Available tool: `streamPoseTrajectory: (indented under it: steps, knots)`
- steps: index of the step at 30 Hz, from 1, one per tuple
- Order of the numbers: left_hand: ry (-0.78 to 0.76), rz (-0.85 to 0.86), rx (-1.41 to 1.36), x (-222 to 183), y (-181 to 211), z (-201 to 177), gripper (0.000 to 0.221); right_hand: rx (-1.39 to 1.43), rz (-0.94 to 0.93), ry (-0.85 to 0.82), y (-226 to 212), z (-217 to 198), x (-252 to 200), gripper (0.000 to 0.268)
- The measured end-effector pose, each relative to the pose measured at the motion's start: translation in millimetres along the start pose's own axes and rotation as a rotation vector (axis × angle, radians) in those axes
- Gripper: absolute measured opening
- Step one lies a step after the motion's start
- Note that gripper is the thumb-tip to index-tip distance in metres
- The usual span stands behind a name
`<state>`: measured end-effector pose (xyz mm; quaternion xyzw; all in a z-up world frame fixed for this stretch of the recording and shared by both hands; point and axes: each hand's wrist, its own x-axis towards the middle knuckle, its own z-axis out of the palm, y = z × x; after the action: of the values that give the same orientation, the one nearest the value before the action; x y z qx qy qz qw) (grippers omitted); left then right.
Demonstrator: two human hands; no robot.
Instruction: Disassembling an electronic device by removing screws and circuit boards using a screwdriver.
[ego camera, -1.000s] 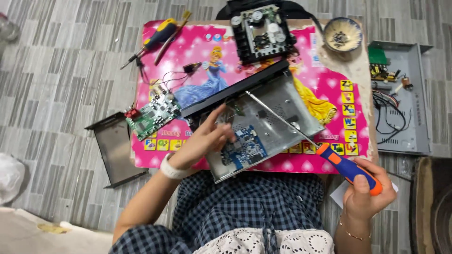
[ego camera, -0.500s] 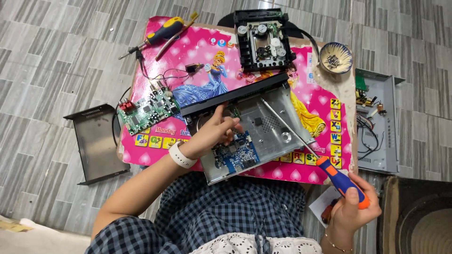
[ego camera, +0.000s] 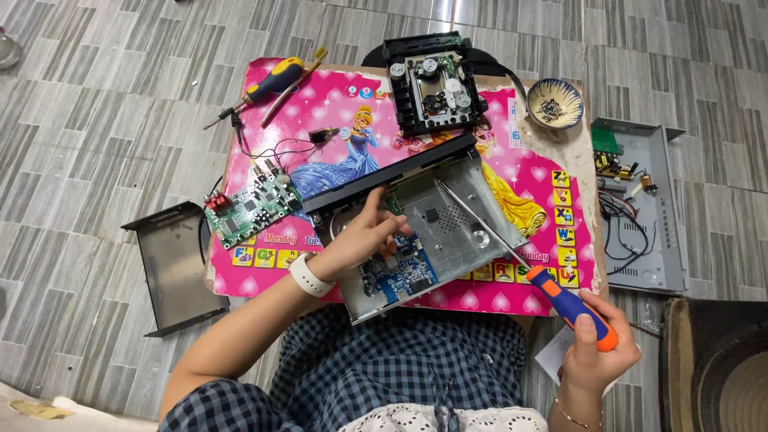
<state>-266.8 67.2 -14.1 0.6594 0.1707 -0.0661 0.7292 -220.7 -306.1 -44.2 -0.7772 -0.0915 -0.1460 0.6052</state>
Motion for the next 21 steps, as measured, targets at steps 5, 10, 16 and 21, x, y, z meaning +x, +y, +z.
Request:
streamPoseTrajectory:
  steps: [5,10,16,21]
  knots:
    - [-0.041,0.044,0.278,-3,19,8,0.072,-0.006,-0.017,-0.021,-2,0,0,0.046]
    - [0.138,0.334,0.833,5,13,19,0.069,-0.079,-0.057,-0.042,-2,2,1,0.042]
    - [0.451,0.600,1.285,22,23,32,0.029,-0.006,-0.050,-0.044,6,1,4,0.040]
    - [0.706,0.746,1.592,41,18,29,0.007,0.083,-0.014,-0.046,12,1,8,0.039]
